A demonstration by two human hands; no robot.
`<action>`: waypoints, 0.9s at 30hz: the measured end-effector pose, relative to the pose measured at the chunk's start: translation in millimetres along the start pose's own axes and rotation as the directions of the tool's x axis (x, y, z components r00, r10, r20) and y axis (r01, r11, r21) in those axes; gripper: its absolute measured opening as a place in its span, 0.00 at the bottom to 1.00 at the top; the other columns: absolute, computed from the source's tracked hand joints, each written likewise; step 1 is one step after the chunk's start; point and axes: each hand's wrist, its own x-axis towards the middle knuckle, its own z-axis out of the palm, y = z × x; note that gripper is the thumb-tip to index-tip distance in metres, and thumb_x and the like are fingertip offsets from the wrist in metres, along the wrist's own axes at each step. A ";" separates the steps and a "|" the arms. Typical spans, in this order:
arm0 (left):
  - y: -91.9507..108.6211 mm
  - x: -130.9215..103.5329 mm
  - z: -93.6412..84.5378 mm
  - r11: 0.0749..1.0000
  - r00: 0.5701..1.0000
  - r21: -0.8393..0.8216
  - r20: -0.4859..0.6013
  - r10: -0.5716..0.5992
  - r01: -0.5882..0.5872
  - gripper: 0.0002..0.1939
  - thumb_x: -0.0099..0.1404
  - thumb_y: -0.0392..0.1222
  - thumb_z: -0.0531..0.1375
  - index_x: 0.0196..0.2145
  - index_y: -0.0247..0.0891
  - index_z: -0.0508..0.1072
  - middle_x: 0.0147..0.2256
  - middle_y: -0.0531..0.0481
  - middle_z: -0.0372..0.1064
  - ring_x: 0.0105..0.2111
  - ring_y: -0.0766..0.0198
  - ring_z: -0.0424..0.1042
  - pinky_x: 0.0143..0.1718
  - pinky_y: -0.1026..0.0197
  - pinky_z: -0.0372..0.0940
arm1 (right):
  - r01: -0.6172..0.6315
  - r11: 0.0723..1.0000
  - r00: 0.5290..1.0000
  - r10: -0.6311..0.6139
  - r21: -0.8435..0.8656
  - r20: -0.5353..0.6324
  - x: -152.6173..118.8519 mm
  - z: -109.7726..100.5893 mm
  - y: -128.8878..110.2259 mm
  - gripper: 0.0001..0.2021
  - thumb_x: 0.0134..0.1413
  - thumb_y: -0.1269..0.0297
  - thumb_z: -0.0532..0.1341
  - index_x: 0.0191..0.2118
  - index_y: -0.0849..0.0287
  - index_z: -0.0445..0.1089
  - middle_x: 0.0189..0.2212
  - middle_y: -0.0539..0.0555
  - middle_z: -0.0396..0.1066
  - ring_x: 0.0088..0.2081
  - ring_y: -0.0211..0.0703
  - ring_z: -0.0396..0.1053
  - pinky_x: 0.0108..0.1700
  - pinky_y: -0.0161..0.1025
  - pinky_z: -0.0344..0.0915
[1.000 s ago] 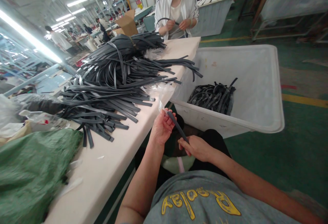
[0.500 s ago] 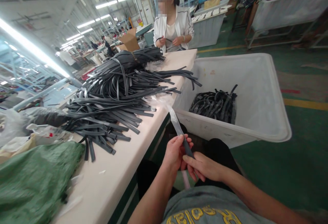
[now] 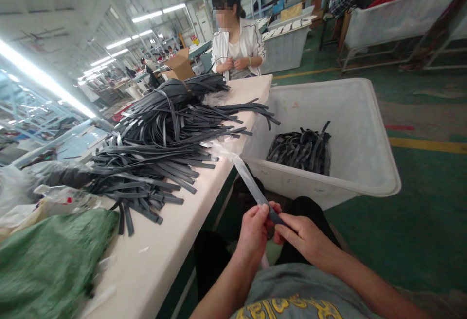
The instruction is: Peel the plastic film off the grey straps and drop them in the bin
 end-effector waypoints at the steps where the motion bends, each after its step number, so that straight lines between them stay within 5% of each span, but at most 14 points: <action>1: 3.9 -3.2 -0.8 0.999 0.999 -0.010 -0.033 0.033 -0.034 0.19 0.54 0.50 0.70 0.36 0.29 0.80 0.33 0.40 0.77 0.31 0.60 0.75 0.31 0.63 0.66 | -0.004 0.999 1.000 0.004 -0.038 0.010 -6.1 0.1 0.4 0.19 0.65 0.52 0.52 0.29 0.58 0.69 0.27 0.52 0.73 0.31 0.42 0.71 0.37 0.37 0.63; 4: 7.6 -12.1 0.4 0.998 0.996 -0.031 -0.064 0.054 -0.056 0.17 0.53 0.48 0.71 0.35 0.30 0.80 0.36 0.39 0.77 0.38 0.58 0.76 0.41 0.61 0.67 | -0.067 0.995 0.998 0.067 -0.079 0.002 -22.3 2.1 7.5 0.20 0.67 0.53 0.50 0.27 0.58 0.68 0.25 0.51 0.72 0.30 0.41 0.71 0.35 0.37 0.62; 9: 0.5 -14.4 13.9 1.000 0.996 0.006 0.093 -0.003 0.002 0.19 0.57 0.50 0.67 0.37 0.29 0.80 0.19 0.50 0.68 0.19 0.69 0.65 0.23 0.66 0.58 | 0.004 0.994 0.995 -0.015 -0.106 -0.103 -1.4 -0.1 5.6 0.20 0.67 0.55 0.50 0.27 0.58 0.67 0.24 0.50 0.71 0.28 0.41 0.69 0.34 0.37 0.60; 11: 12.6 -9.7 13.8 0.998 0.996 0.017 0.065 0.064 -0.065 0.19 0.58 0.51 0.67 0.37 0.30 0.80 0.21 0.50 0.69 0.19 0.70 0.64 0.22 0.67 0.57 | 0.074 0.992 0.993 -0.083 -0.103 -0.084 16.9 -2.0 -4.6 0.18 0.66 0.55 0.52 0.29 0.58 0.69 0.26 0.50 0.72 0.29 0.41 0.70 0.35 0.36 0.60; 16: 94.8 0.5 -18.4 0.929 0.922 0.048 -0.120 0.369 -0.366 0.16 0.54 0.50 0.69 0.35 0.34 0.80 0.38 0.44 0.78 0.39 0.61 0.75 0.38 0.64 0.67 | 0.198 0.978 0.979 -0.194 -0.059 0.056 50.1 6.8 -34.1 0.12 0.64 0.61 0.55 0.36 0.58 0.74 0.32 0.50 0.77 0.34 0.40 0.73 0.39 0.35 0.62; 22: 216.5 -12.9 -81.7 0.715 0.663 0.152 -0.282 0.693 -0.682 0.09 0.62 0.46 0.64 0.37 0.39 0.79 0.46 0.47 0.77 0.46 0.61 0.74 0.44 0.62 0.67 | 0.154 0.979 0.956 -0.182 0.134 0.232 82.6 44.4 -60.5 0.12 0.63 0.59 0.55 0.35 0.60 0.71 0.25 0.50 0.75 0.25 0.37 0.71 0.31 0.32 0.64; 24: 241.5 -24.7 -96.9 0.680 0.603 0.129 -0.365 0.709 -0.722 0.09 0.67 0.45 0.59 0.36 0.40 0.78 0.44 0.49 0.78 0.44 0.64 0.75 0.44 0.63 0.68 | 0.117 0.984 0.949 -0.150 0.131 0.279 90.9 56.8 -71.7 0.12 0.63 0.59 0.54 0.36 0.61 0.70 0.24 0.50 0.74 0.20 0.35 0.68 0.26 0.31 0.61; 27: 252.5 -46.7 -112.2 0.674 0.576 0.058 -0.469 0.670 -0.736 0.14 0.71 0.44 0.54 0.34 0.39 0.78 0.37 0.50 0.79 0.37 0.66 0.77 0.40 0.64 0.69 | 0.199 0.979 0.945 -0.177 -0.054 0.274 93.4 68.3 -89.3 0.12 0.63 0.62 0.53 0.30 0.59 0.68 0.21 0.49 0.70 0.18 0.34 0.64 0.25 0.31 0.56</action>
